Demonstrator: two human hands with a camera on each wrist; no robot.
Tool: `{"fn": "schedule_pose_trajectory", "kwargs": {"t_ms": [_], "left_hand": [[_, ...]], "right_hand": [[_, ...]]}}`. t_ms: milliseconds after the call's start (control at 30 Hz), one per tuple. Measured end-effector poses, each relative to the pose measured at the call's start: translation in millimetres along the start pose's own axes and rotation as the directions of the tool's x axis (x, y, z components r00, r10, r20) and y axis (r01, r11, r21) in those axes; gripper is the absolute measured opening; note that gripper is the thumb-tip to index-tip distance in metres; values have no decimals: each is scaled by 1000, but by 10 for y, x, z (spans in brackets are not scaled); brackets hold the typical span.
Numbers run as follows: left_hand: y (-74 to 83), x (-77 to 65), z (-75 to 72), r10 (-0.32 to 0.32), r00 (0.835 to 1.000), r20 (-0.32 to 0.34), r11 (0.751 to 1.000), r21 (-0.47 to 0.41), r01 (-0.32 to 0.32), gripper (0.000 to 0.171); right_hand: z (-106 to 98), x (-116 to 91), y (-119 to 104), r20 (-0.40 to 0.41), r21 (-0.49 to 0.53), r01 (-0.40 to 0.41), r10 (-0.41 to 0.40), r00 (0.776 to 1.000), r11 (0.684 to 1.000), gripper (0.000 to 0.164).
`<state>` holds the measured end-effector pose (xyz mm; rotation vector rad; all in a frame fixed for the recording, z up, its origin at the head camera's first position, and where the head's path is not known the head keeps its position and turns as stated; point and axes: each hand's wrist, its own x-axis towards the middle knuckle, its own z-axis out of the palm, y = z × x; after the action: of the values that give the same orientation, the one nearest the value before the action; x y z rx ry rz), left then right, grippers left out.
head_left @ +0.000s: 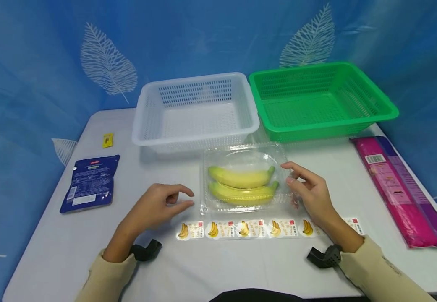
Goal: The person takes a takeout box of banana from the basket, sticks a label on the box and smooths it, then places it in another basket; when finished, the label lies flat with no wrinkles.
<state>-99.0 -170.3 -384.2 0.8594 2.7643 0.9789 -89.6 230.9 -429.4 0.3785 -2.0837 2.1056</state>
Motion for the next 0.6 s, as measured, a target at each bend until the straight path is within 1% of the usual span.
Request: {"fn": "schedule_pose_trajectory", "kwargs": {"t_ms": [67,167,267,300,367,467,600], "left_hand": [[-22,-20,100,19,995,95,1000,-25,-17,18],[-33,-26,169,34,974,224,998,-52,-23,25],[-39,-31,192,23,952,304,999,-44,-11,33],[-42,-33,197,19,947,320,999,-35,-8,33],[-49,-33,204,17,942,334,1000,-20,-11,33],[-58,-27,212,23,942,335,1000,-20,-18,31],[-69,-29,229,35,939,343,999,-49,-19,29]], "right_hand": [[8,-3,2,-6,-13,-5,4,1000,1000,30],[17,-9,5,-16,-24,-3,2,1000,1000,29],[22,-13,5,-16,-35,8,-9,1000,999,30],[23,-13,5,-15,-41,15,-15,1000,999,30],[25,-10,1,-17,-51,25,-26,1000,998,30],[27,-1,-6,-21,-61,32,-33,999,998,30],[34,8,-7,-8,-48,27,-27,1000,999,30]]}}
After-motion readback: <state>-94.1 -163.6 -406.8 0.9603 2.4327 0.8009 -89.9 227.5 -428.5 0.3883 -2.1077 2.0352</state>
